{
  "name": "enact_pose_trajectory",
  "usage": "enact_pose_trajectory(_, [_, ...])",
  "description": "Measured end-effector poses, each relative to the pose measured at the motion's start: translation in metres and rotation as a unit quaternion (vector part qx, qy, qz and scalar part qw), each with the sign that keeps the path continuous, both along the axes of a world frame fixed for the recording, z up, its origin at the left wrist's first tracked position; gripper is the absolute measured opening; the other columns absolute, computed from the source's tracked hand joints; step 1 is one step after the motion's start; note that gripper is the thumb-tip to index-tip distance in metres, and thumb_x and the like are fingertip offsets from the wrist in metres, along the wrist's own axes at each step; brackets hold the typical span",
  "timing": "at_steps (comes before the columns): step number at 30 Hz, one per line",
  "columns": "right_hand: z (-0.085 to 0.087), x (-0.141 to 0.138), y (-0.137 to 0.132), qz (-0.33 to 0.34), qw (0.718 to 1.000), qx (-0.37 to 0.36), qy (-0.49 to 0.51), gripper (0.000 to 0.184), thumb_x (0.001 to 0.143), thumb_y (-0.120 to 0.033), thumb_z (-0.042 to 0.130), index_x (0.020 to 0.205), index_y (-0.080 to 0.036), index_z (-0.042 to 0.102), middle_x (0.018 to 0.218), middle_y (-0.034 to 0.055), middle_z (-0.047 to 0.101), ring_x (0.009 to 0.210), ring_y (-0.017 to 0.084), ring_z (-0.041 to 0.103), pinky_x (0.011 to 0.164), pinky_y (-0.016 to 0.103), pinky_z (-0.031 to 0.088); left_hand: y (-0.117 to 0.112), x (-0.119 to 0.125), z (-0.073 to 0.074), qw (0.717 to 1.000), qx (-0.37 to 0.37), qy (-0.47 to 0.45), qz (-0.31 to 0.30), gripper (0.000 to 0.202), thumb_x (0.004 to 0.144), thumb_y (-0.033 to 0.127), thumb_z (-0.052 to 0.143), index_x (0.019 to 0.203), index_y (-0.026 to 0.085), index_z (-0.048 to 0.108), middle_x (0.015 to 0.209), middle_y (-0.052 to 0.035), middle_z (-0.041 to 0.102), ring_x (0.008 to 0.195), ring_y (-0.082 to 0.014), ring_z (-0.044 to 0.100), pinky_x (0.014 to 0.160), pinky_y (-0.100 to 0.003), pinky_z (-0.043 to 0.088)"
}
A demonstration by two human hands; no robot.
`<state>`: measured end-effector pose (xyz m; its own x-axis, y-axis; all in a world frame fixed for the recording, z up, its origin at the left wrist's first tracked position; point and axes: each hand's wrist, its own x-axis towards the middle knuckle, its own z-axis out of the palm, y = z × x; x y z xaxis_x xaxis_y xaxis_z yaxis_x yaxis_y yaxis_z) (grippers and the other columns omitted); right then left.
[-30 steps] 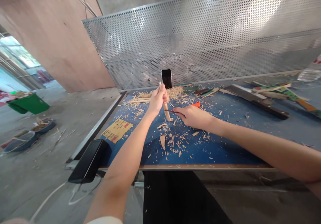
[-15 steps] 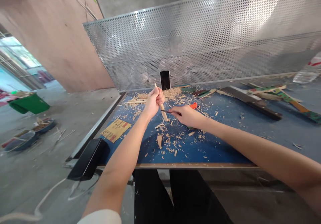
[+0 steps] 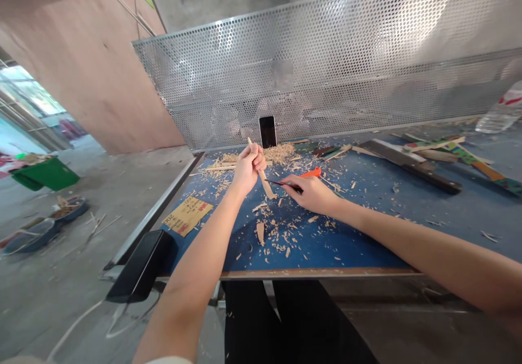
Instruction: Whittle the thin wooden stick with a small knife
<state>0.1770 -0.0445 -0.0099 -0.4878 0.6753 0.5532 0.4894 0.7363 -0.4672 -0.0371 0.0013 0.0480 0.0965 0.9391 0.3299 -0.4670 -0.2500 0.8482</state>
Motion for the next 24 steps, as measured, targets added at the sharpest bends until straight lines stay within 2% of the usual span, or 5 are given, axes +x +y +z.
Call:
enact_pose_trajectory(3, [-0.001, 0.000, 0.001, -0.025, 0.999, -0.011, 0.025, 0.030, 0.103, -0.044, 0.058, 0.110, -0.020, 0.075, 0.079, 0.0040, 0.076, 0.067, 0.018, 0.067, 0.066, 0.029, 0.046, 0.002, 0.003, -0.002, 1.000, -0.001, -0.029, 0.010, 0.035, 0.104, 0.032, 0.063, 0.071, 0.019, 0.058, 0.056, 0.0053, 0.033, 0.048, -0.0072, 0.035, 0.051, -0.023, 0.036])
enact_pose_trajectory(9, [-0.011, -0.003, 0.011, -0.053, 0.993, -0.055, 0.090, 0.033, 0.101, -0.048, 0.059, 0.111, -0.019, 0.073, 0.088, 0.0062, 0.077, 0.071, 0.019, 0.067, 0.066, 0.031, 0.048, 0.002, 0.012, -0.007, 0.994, -0.052, -0.096, 0.009, 0.031, 0.104, 0.035, 0.065, 0.077, 0.019, 0.061, 0.058, 0.0060, 0.032, 0.051, -0.0070, 0.037, 0.056, -0.022, 0.041])
enact_pose_trajectory(16, [-0.015, -0.004, 0.018, -0.046, 0.992, -0.091, 0.074, 0.031, 0.101, -0.049, 0.060, 0.085, -0.023, 0.067, 0.075, 0.0018, 0.071, 0.067, 0.019, 0.061, 0.063, 0.031, 0.042, -0.003, 0.024, -0.013, 0.978, -0.118, -0.168, -0.022, 0.027, 0.104, 0.023, 0.064, 0.077, 0.016, 0.064, 0.060, 0.0043, 0.039, 0.053, -0.0068, 0.041, 0.057, -0.021, 0.041])
enact_pose_trajectory(24, [-0.019, -0.006, 0.019, -0.037, 0.993, -0.085, 0.070, 0.020, 0.100, -0.041, 0.060, 0.093, -0.024, 0.069, 0.085, 0.0031, 0.076, 0.074, 0.020, 0.066, 0.067, 0.032, 0.043, -0.005, 0.027, -0.013, 0.979, -0.121, -0.159, -0.040, 0.034, 0.107, 0.023, 0.056, 0.076, 0.015, 0.065, 0.059, 0.0036, 0.038, 0.053, -0.0067, 0.039, 0.056, -0.022, 0.040])
